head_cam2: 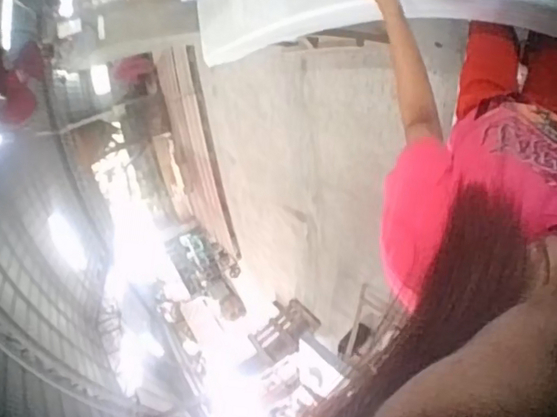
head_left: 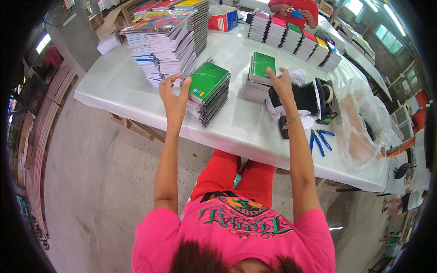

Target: The person binds notebooks by hand using a plastic spiral coil. The person picks up a small notebook, threads a plastic spiral through the pre-punched holes by rotating the coil, and trims the excess coil with a blue hand tool. The person repeats this process for multiple notebooks, placing finished ones in a stack on the table.

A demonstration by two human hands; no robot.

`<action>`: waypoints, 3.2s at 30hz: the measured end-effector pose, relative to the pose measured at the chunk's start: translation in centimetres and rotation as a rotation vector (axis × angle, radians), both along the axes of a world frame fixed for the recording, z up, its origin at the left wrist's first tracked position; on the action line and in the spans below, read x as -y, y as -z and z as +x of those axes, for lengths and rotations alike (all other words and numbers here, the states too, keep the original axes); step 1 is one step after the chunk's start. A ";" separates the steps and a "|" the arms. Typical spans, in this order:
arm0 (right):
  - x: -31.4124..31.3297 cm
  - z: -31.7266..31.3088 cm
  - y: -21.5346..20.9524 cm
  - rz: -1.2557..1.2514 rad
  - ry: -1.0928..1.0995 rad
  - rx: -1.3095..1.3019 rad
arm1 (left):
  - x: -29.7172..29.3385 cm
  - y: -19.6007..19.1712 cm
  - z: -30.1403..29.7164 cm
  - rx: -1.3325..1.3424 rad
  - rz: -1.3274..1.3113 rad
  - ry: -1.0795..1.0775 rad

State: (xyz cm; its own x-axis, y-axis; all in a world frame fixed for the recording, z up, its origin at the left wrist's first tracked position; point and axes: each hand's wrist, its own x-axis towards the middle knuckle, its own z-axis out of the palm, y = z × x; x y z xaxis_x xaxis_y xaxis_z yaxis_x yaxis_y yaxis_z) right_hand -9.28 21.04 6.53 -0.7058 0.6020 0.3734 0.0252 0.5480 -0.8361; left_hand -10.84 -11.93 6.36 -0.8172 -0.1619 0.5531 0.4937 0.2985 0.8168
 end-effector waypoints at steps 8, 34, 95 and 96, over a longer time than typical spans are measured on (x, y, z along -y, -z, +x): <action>-2.4 0.9 -0.2 -0.260 -0.178 -0.049 | -4.6 -4.2 6.5 -0.228 -0.084 0.110; -11.3 1.9 8.8 0.703 0.133 0.352 | -10.3 4.1 10.0 -0.190 -0.964 0.405; -16.8 4.0 3.0 0.592 -0.205 0.122 | -14.9 6.4 10.6 -0.201 -0.604 0.334; -16.1 4.1 2.4 0.419 -0.227 0.193 | -14.7 6.5 10.5 -0.192 -0.616 0.331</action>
